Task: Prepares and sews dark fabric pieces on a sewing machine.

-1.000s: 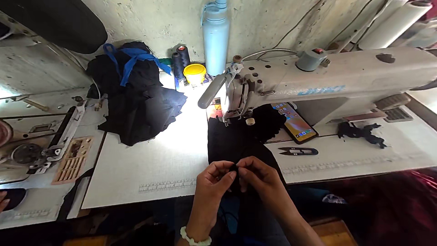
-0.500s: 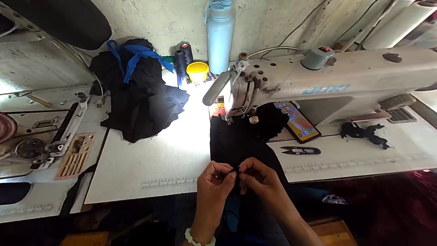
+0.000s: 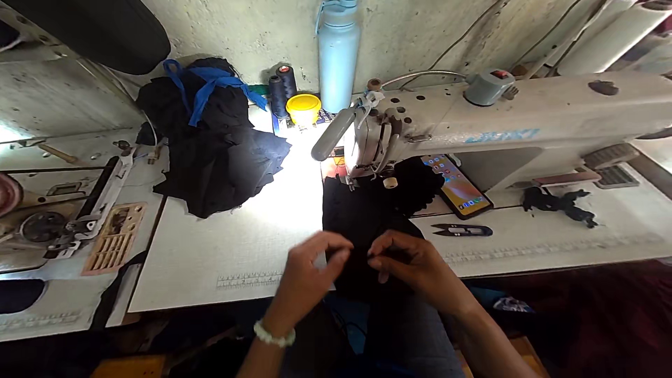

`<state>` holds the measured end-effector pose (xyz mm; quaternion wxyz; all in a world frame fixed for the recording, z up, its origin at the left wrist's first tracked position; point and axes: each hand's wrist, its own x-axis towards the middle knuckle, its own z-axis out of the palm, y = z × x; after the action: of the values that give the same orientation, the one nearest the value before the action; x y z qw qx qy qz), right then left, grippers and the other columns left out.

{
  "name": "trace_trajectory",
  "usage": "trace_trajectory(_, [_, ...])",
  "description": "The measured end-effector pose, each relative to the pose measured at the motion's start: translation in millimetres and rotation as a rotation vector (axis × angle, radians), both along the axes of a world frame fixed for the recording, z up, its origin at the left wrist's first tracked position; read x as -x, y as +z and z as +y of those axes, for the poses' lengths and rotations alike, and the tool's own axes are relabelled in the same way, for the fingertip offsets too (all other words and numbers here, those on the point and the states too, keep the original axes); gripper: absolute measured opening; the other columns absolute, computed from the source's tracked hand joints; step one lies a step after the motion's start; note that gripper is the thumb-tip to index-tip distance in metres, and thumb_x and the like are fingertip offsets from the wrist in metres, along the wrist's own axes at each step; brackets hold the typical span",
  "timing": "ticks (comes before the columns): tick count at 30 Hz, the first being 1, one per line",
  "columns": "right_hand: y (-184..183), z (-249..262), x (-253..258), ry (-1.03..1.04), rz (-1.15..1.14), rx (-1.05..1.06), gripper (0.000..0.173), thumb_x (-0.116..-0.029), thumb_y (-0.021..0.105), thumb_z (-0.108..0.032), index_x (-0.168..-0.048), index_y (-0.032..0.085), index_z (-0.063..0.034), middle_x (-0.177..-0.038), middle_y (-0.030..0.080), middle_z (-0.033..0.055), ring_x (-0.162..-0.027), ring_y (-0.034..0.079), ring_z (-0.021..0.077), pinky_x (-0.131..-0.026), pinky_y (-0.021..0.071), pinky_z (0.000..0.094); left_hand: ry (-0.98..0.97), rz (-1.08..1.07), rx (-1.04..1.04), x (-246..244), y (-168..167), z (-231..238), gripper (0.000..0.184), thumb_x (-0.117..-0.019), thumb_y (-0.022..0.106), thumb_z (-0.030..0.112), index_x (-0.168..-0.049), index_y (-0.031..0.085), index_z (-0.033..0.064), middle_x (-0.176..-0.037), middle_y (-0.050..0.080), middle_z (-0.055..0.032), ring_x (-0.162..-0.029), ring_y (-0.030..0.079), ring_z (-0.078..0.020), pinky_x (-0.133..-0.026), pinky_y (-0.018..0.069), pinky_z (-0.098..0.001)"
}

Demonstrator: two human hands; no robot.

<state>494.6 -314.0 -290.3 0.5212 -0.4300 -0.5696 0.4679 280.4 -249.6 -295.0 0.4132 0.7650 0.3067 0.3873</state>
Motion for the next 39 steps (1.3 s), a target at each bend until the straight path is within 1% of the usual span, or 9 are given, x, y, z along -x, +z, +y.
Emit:
trace_trajectory(3, [-2,33,-4,-0.105,-0.109,0.053,0.009,-0.0948,0.068,-0.007,-0.102,0.067,-0.0019,-0.083,0.069,-0.0027,-0.068,0.067,0.0022,-0.063,0.0588,0.0194,0.077,0.214,-0.279,-13,-7,54,0.019,-0.0987,0.062,0.009,-0.108,0.076,0.0013,-0.109,0.076,-0.0098,-0.104,0.072,-0.0163,-0.096,0.0565,-0.0332])
trace_trajectory(6, [-26,57,-11,-0.204,-0.315,0.193,0.019,-0.0977,0.066,-0.011,-0.113,0.070,-0.0004,-0.091,0.071,0.0050,-0.074,0.069,0.0076,-0.068,0.0600,0.0242,0.016,0.491,-0.399,-28,-34,91,0.028,-0.0997,0.064,0.019,-0.121,0.073,0.0032,-0.131,0.070,-0.0121,-0.129,0.062,-0.0298,-0.106,0.0478,-0.0534])
trace_trajectory(12, [-38,26,-29,-0.268,-0.479,0.262,0.014,-0.0967,0.067,-0.011,-0.106,0.072,-0.0014,-0.088,0.071,0.0061,-0.072,0.068,0.0086,-0.069,0.0590,0.0247,0.141,0.706,-0.497,-37,-50,55,0.053,-0.0955,0.063,0.050,-0.135,0.068,0.0153,-0.143,0.063,-0.0062,-0.135,0.053,-0.0447,-0.103,0.0272,-0.0830])
trace_trajectory(15, [-23,10,-37,-0.026,-0.431,0.087,0.013,-0.0957,0.066,-0.014,-0.102,0.073,-0.0043,-0.090,0.073,0.0018,-0.076,0.067,0.0035,-0.071,0.0567,0.0202,0.186,0.682,-0.544,-40,-55,39,0.054,-0.0940,0.063,0.051,-0.133,0.070,0.0149,-0.141,0.065,-0.0065,-0.133,0.055,-0.0451,-0.102,0.0242,-0.0852])
trace_trajectory(20, [26,11,-28,0.688,0.116,-0.198,0.021,-0.1031,0.062,-0.023,-0.096,0.069,-0.0052,-0.091,0.072,-0.0005,-0.086,0.067,0.0001,-0.079,0.0557,0.0174,0.239,0.645,-0.573,-40,-62,38,0.054,-0.0967,0.056,0.055,-0.132,0.070,0.0165,-0.140,0.066,-0.0048,-0.131,0.058,-0.0435,-0.101,0.0255,-0.0850])
trace_trajectory(23, [24,40,-21,0.366,-0.050,-0.076,0.011,-0.0973,0.065,-0.014,-0.096,0.070,-0.0037,-0.090,0.072,-0.0036,-0.080,0.068,-0.0012,-0.074,0.0581,0.0183,0.235,0.648,-0.548,-39,-58,36,0.051,-0.0953,0.058,0.050,-0.131,0.071,0.0157,-0.138,0.067,-0.0051,-0.131,0.058,-0.0440,-0.100,0.0254,-0.0852])
trace_trajectory(25, [0,75,-21,0.094,-0.278,0.063,0.014,-0.0968,0.065,-0.010,-0.103,0.070,0.0010,-0.092,0.071,0.0022,-0.079,0.066,0.0038,-0.075,0.0564,0.0225,0.231,0.649,-0.536,-40,-56,36,0.050,-0.0885,0.067,0.044,-0.128,0.072,0.0133,-0.138,0.066,-0.0058,-0.131,0.057,-0.0454,-0.100,0.0240,-0.0861])
trace_trajectory(29, [-48,107,-24,-0.252,-0.593,0.084,0.015,-0.0962,0.069,-0.013,-0.103,0.075,0.0000,-0.098,0.072,0.0138,-0.086,0.067,0.0186,-0.082,0.0547,0.0349,0.272,0.673,-0.575,-40,-61,37,0.056,-0.0929,0.059,0.058,-0.128,0.071,0.0163,-0.136,0.068,-0.0037,-0.129,0.059,-0.0424,-0.101,0.0252,-0.0845])
trace_trajectory(39, [-57,104,-21,-0.356,-0.512,0.086,0.014,-0.0937,0.073,-0.015,-0.100,0.076,-0.0026,-0.094,0.073,0.0085,-0.081,0.065,0.0104,-0.076,0.0532,0.0266,0.249,0.700,-0.591,-41,-61,38,0.048,-0.0946,0.057,0.055,-0.131,0.071,0.0273,-0.134,0.067,-0.0064,-0.128,0.059,-0.0436,-0.100,0.0253,-0.0846])
